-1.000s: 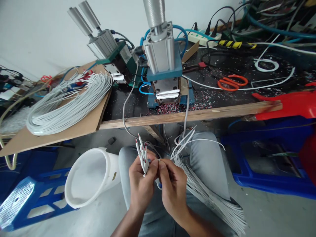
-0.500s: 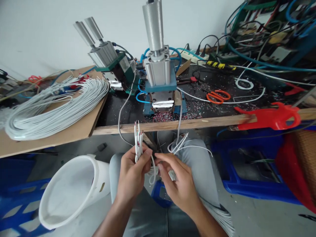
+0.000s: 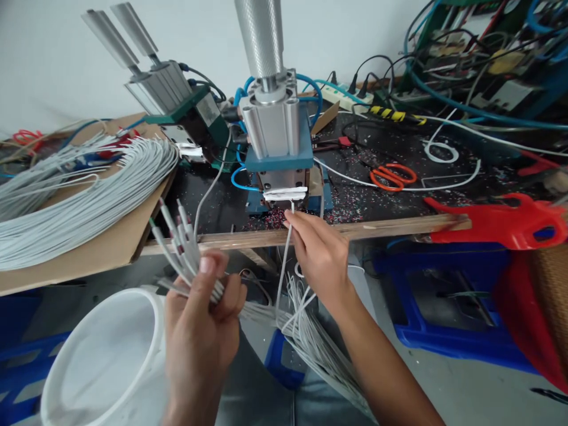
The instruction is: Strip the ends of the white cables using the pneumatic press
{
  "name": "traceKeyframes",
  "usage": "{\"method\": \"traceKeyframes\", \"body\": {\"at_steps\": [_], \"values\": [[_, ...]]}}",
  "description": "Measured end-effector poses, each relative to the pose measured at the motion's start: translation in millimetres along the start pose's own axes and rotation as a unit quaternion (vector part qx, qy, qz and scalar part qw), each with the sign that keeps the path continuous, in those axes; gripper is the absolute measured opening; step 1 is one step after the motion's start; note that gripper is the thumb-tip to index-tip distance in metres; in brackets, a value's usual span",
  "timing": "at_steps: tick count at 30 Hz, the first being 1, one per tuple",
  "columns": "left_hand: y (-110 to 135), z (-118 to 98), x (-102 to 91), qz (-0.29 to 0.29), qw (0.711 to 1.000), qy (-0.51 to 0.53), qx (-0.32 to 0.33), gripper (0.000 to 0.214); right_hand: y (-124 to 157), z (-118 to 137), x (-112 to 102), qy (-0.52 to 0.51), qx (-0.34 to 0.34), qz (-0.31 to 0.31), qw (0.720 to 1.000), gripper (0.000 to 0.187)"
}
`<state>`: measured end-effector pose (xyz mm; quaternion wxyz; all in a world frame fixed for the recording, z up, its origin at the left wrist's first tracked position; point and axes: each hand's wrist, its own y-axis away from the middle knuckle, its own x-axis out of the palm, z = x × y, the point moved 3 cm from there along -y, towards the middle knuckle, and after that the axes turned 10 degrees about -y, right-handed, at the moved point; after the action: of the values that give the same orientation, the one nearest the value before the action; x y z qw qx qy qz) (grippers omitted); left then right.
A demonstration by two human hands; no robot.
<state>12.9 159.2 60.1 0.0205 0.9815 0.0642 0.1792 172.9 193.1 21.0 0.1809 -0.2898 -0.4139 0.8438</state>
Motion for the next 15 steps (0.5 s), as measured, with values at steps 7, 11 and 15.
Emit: {"method": "traceKeyframes", "body": {"at_steps": [7, 11, 15], "values": [[8, -9, -1.5, -0.010, 1.000, 0.006, -0.002, 0.008, -9, -5, 14, 0.013, 0.032, -0.001, 0.999, 0.034], [8, -8, -2.7, -0.011, 1.000, 0.009, -0.005, 0.007, -15, -4, 17, 0.028, 0.038, -0.003, 0.999, 0.029], [9, -8, -4.1, -0.003, 1.000, 0.009, -0.008, 0.008, -20, -3, 19, 0.048, 0.050, 0.000, 0.998, 0.026]]}}
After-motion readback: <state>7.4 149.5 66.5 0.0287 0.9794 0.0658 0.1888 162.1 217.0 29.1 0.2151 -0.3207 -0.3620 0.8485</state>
